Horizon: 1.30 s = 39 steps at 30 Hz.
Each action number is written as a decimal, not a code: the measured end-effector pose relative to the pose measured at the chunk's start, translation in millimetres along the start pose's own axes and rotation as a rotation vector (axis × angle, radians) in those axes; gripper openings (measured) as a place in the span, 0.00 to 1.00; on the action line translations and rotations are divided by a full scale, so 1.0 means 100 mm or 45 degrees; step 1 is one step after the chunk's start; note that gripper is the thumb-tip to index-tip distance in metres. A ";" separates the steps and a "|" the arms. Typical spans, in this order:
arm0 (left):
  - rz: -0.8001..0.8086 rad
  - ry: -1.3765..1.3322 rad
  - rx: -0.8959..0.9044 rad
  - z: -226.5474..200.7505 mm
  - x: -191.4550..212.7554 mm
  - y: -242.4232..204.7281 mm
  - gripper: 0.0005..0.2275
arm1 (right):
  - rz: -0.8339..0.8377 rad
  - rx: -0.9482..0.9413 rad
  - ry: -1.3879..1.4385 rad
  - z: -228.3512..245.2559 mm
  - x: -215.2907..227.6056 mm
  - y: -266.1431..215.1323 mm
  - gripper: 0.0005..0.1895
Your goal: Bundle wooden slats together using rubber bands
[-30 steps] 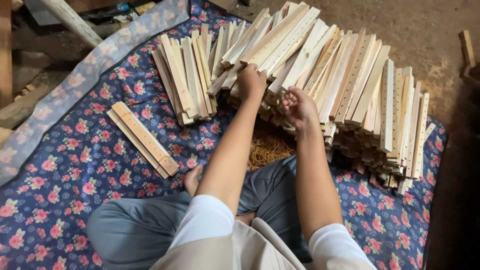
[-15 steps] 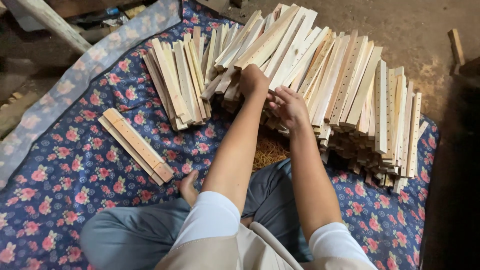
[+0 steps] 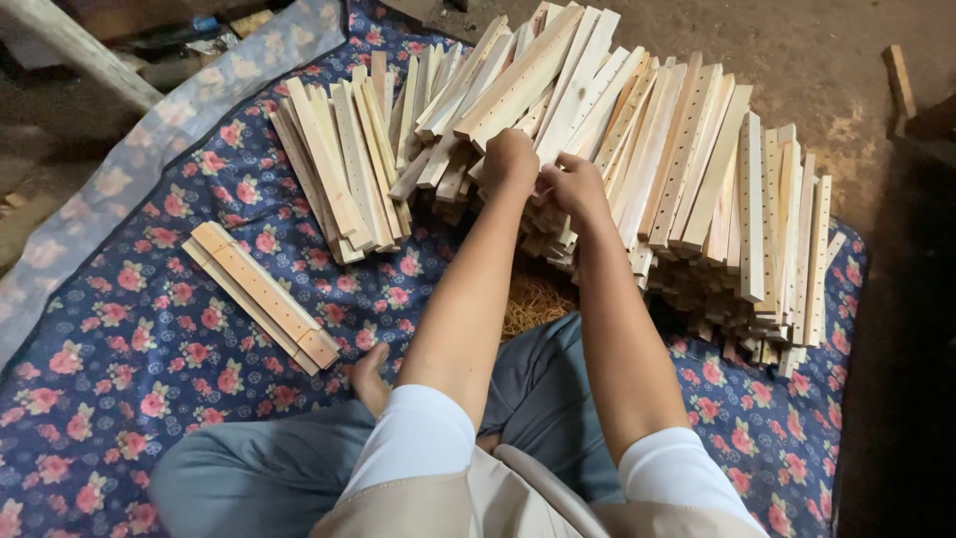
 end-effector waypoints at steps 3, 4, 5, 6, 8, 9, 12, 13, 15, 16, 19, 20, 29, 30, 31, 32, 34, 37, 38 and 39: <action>0.059 0.056 -0.031 -0.05 -0.01 -0.11 0.17 | 0.030 -0.046 -0.025 0.20 0.08 -0.12 0.17; 0.060 0.058 -0.030 -0.04 -0.03 -0.09 0.17 | 0.030 -0.048 -0.024 0.15 0.08 -0.08 0.17; 0.069 0.124 -0.077 -0.06 -0.06 -0.08 0.18 | 0.017 -0.108 0.095 0.07 0.09 -0.04 0.18; 0.078 0.190 -0.125 -0.09 -0.08 -0.06 0.18 | 0.003 -0.168 0.215 -0.01 0.09 0.01 0.20; 0.096 0.079 -0.149 -0.15 0.02 -0.22 0.19 | 0.001 -0.175 0.367 0.18 0.24 -0.18 0.21; 0.116 -0.030 -0.166 -0.17 0.06 -0.31 0.19 | 0.003 -0.188 0.518 0.25 0.31 -0.29 0.23; 0.120 -0.203 -0.369 0.05 -0.39 0.17 0.18 | 0.033 -0.130 0.617 0.32 0.41 -0.36 0.26; 0.124 -0.201 -0.368 0.14 -0.44 0.16 0.18 | 0.032 -0.134 0.619 0.25 0.40 -0.37 0.26; 0.109 -0.282 -0.373 0.30 -0.50 0.14 0.19 | 0.113 0.081 0.946 0.25 0.40 -0.42 0.32; 0.110 -0.280 -0.371 0.27 -0.37 -0.10 0.19 | 0.113 0.079 0.947 0.28 0.43 -0.54 0.32; 0.061 -0.490 -0.455 0.29 0.05 -0.73 0.18 | 0.113 0.215 1.009 0.47 0.51 -1.03 0.40; 0.076 -0.576 -0.524 0.32 0.14 -0.87 0.18 | 0.150 0.278 0.985 0.58 0.53 -1.24 0.40; -0.050 -0.791 -0.437 1.24 0.60 -1.55 0.41 | 0.643 0.278 0.935 -0.09 -0.46 -2.32 0.48; -0.156 -0.797 -0.304 1.47 0.62 -1.59 0.40 | 0.774 0.260 1.008 -0.16 -0.61 -2.40 0.50; -0.158 -0.795 -0.297 1.65 0.61 -1.61 0.40 | 0.780 0.254 1.008 -0.16 -0.51 -2.28 0.50; -0.182 -0.891 -0.364 1.80 0.62 -1.63 0.36 | 0.855 0.344 0.771 -0.15 -0.46 -2.19 0.36; -0.205 -0.989 -0.421 2.04 0.62 -1.73 0.32 | 0.928 0.423 0.528 -0.36 -0.45 -1.80 0.23; -0.072 -1.206 -0.481 2.20 0.59 -1.88 0.31 | 0.616 0.767 -0.405 -0.80 -0.60 -1.09 0.11; -0.001 -1.252 -0.501 2.24 0.55 -1.94 0.29 | 0.657 0.628 -0.607 -0.93 -0.70 -1.01 0.10; 0.065 -1.298 -0.522 2.28 0.53 -1.99 0.28 | 0.693 0.489 -0.807 -1.06 -0.79 -0.93 0.11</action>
Point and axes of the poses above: each hand's wrist, its own y-axis towards the middle knuckle, its own x-axis out of the back of the hand, z = x × y, the point moved 7 cm from there along y, towards the middle knuckle, and after that the axes turned 5 degrees about -z, right-handed, at the moved point
